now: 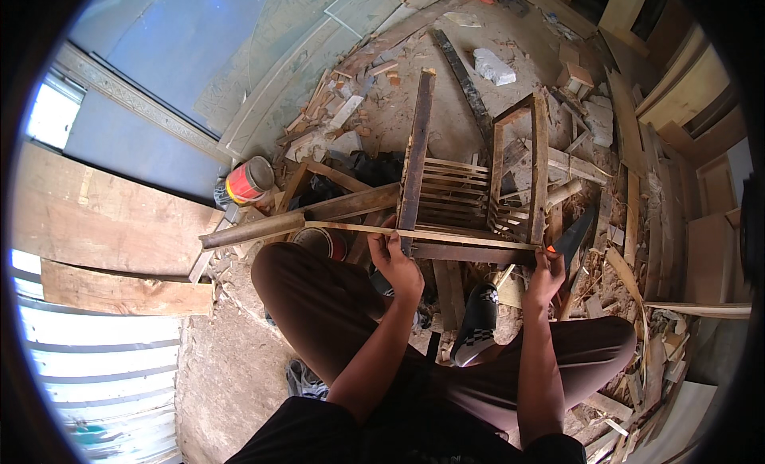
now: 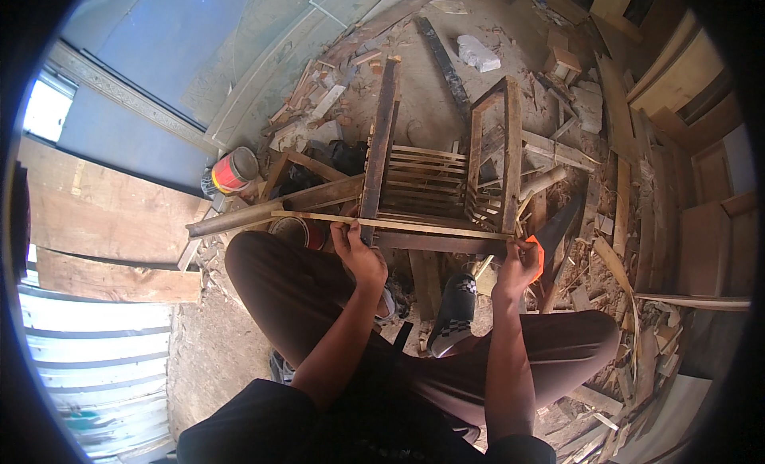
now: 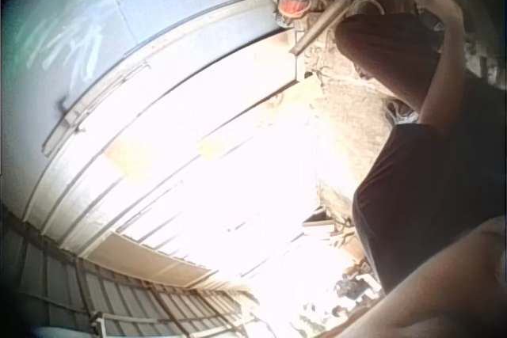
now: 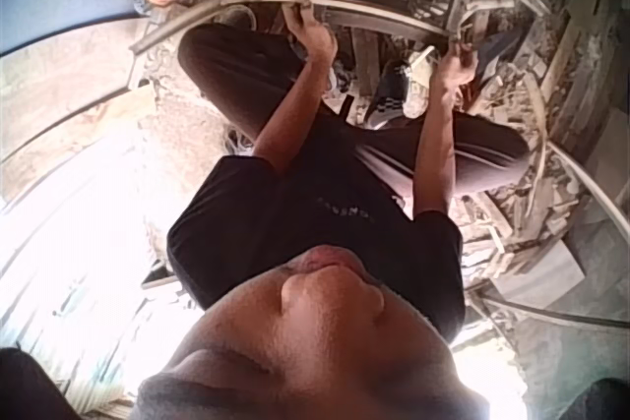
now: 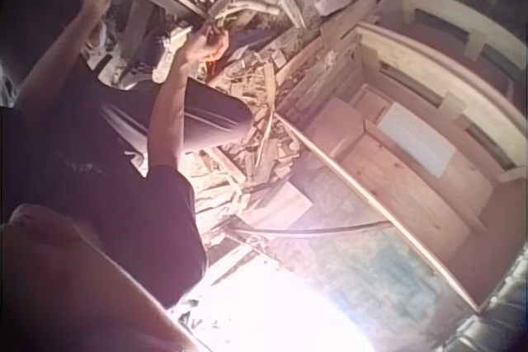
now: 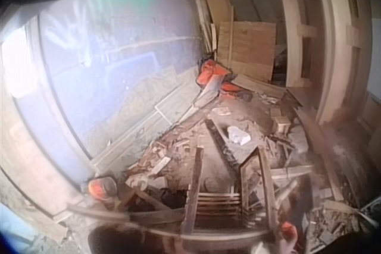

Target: The person sits on the floor and dismantles a wooden chair frame using a hammer and a hand saw. They first use the hammer to loosen parts of the frame, then switch to the saw to cut through the wooden slats and frame members, separating the chair into smaller pieces.

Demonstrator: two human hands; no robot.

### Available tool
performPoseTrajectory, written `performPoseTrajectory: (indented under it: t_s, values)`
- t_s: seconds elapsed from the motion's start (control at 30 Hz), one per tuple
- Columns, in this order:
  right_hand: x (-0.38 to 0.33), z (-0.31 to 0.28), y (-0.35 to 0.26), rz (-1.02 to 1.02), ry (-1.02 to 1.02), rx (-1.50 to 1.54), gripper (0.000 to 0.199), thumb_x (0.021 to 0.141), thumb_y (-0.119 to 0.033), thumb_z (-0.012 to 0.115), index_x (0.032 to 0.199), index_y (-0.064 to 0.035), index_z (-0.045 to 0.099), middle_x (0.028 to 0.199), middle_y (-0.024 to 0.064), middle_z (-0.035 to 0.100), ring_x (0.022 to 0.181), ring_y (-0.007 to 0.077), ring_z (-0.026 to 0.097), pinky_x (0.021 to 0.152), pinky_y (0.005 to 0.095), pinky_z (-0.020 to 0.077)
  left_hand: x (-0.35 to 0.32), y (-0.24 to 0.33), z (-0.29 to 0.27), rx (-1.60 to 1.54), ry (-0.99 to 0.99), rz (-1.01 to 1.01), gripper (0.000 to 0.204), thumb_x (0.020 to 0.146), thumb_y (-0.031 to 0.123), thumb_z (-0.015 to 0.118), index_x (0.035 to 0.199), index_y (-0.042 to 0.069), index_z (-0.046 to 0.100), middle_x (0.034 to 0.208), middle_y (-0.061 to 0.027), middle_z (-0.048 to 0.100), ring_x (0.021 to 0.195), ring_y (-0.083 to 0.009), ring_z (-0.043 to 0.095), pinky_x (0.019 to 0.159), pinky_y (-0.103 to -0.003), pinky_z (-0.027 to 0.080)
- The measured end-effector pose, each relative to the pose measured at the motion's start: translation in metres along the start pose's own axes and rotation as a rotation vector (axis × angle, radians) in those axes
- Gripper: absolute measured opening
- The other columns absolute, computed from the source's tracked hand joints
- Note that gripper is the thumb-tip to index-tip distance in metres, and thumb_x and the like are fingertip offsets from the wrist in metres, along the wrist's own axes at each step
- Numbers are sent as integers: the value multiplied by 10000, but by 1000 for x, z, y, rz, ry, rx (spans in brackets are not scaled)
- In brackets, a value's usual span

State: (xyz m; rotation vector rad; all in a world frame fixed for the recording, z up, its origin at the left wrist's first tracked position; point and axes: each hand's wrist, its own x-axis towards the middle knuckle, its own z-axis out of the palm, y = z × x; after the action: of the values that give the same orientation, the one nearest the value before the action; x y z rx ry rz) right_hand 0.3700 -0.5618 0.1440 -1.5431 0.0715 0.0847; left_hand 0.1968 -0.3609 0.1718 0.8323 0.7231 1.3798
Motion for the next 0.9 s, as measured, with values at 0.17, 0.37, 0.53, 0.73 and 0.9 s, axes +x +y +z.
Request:
performPoseTrajectory:
  t_s: [0.17,0.37,0.53,0.73,0.9]
  values:
    - [4,-4,7,-22,15,-36,63,908,-15,712,908,-9,649,918,43,608,900,146,552,877,309,448,0,-3,-2,-7,-14,13,203,1036,59,551,1222,-17,571,1261,-134,644,1126,-205,628,1030,-375,481]
    - [0,1,1,-28,-1,15,60,904,-17,711,914,-5,652,925,44,613,894,152,547,872,312,446,0,-3,-2,4,-11,21,204,1025,35,549,1221,-16,575,1261,-131,646,1121,-198,625,1033,-373,474]
    - [3,-2,6,-40,11,-24,65,902,-19,715,921,-3,655,944,52,623,913,158,554,879,317,448,0,-2,0,2,-13,24,205,1026,22,541,1223,-15,585,1250,-124,647,1120,-198,625,1034,-372,473]
    - [2,-1,3,-26,10,-12,69,901,-12,713,932,1,653,956,58,630,921,164,556,896,323,447,1,-2,-1,40,-1,14,223,1032,10,530,1242,-18,601,1248,-118,647,1119,-198,623,1031,-365,471]
    - [2,-2,2,-9,6,-53,82,917,-28,713,960,4,652,967,67,629,945,169,561,916,331,451,0,0,2,58,8,1,236,1039,6,523,1254,-25,615,1223,-107,652,1093,-186,629,1007,-345,479]
